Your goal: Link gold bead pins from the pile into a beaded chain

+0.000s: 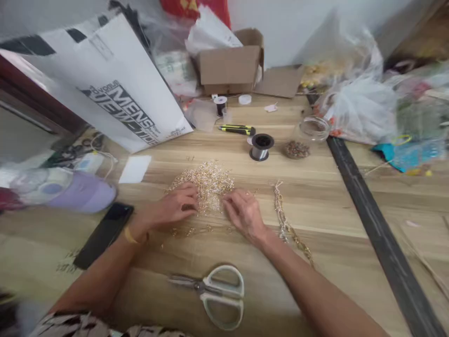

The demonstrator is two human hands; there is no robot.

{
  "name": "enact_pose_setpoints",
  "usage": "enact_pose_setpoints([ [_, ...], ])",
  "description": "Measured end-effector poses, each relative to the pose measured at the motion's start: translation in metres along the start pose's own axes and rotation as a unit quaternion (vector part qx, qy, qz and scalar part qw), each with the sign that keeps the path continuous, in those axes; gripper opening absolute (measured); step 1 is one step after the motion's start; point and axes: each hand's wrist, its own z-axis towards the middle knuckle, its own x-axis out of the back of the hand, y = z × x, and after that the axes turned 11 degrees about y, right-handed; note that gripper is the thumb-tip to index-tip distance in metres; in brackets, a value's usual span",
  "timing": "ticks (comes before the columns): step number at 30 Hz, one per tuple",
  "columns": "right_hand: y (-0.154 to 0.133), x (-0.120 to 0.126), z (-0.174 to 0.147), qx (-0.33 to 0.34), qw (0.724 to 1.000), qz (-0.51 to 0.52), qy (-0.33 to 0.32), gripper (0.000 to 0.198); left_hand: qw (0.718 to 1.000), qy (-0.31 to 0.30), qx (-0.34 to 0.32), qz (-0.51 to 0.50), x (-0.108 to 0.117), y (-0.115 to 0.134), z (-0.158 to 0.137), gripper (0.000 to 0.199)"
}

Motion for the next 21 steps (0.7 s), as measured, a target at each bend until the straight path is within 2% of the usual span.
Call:
enact_pose_setpoints([
  [10,0.001,0.000,-0.001,0.020,1.000,-0.015,0.009,0.010,0.999,0.027,-0.020,0.018,-0.004,0.001,-0.001,0.021],
  [17,0.000,0.000,-0.001,0.025,0.999,-0.023,0.017,0.010,0.990,0.134,-0.024,-0.047,-0.006,-0.010,-0.002,0.011],
  [21,0.001,0.000,-0.001,0.031,0.999,-0.022,0.020,0.010,0.978,0.190,-0.002,-0.085,-0.010,-0.016,-0.001,0.010],
])
